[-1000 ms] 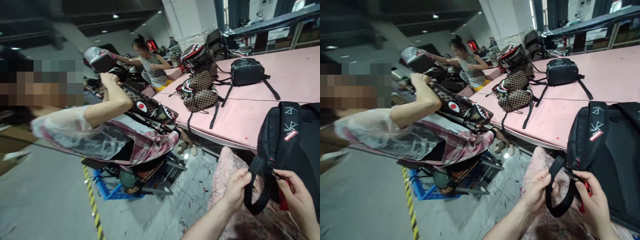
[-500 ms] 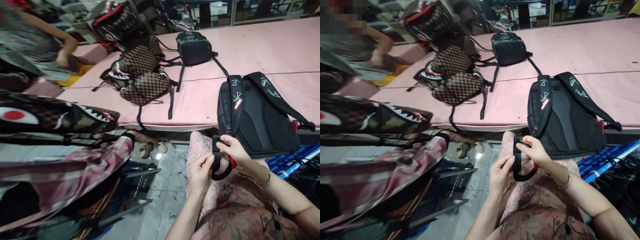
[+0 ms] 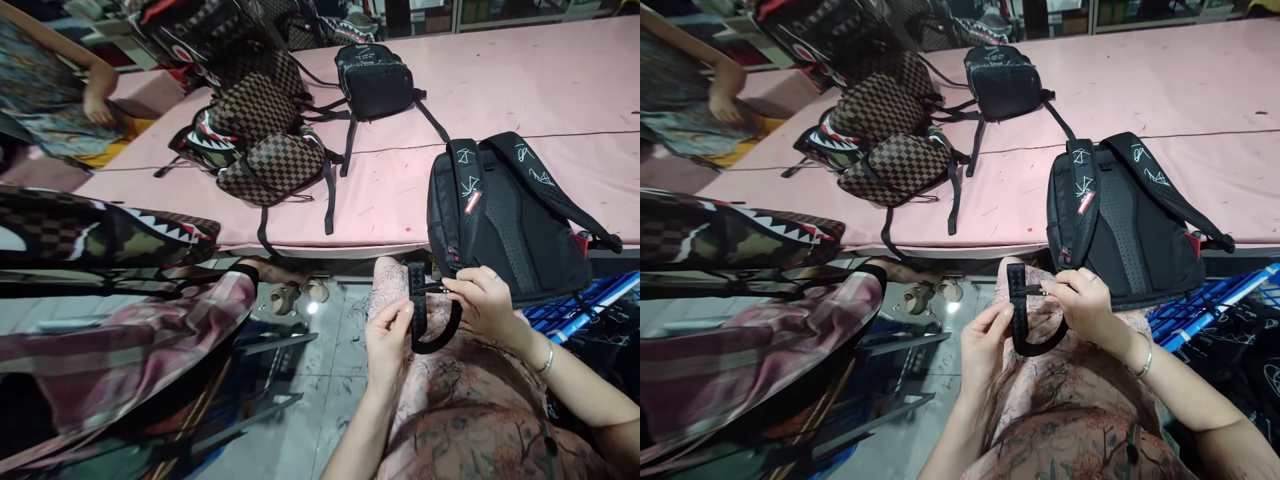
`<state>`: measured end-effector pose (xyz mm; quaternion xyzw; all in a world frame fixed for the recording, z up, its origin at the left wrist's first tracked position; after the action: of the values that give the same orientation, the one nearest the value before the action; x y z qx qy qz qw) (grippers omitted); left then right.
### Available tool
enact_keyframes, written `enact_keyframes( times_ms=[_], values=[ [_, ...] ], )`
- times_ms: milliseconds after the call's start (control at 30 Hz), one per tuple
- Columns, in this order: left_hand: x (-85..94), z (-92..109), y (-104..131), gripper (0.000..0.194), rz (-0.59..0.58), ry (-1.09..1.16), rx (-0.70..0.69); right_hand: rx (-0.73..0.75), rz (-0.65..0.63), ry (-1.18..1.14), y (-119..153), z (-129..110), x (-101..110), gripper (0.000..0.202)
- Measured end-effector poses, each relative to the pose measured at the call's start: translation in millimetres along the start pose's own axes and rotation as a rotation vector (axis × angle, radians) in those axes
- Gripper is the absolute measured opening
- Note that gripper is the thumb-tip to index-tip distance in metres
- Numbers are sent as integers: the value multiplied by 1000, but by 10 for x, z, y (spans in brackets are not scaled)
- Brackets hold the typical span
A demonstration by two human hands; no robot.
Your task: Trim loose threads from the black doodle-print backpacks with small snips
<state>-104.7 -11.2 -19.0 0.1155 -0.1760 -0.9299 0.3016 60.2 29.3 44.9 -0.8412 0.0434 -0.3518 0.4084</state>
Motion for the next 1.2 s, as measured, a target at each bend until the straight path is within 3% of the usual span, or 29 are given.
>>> enact_keyframes(
  times_ms=[167,400,633,967,1200],
  values=[
    [-3,31,6,27,2,-84,-13,93,-117,-33,-36,67,-49,20],
    [-50,-18,6,25,-59,-128,10,43,-179,-157,-48,116,-91,20],
    [-71,-8,9,24,-52,-107,12,16,-199,-162,-40,125,-108,22],
    [-142,-38,29,22,-117,-44,119,-80,-169,-305,5,224,-129,13],
    [-221,-23,60,24,-116,-88,93,-47,-127,-290,-26,174,-64,15]
  ],
)
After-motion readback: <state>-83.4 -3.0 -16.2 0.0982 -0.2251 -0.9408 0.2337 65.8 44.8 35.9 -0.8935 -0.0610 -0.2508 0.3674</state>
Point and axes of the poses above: each hand's wrist, its own y-axis away from the middle knuckle, its own x-axis out of the back of the hand, z = x × y, the point moved 7 cm from there along -y, towards the middle knuckle, and after that the axes turned 15 degrees about z, right-handed, at the moved point
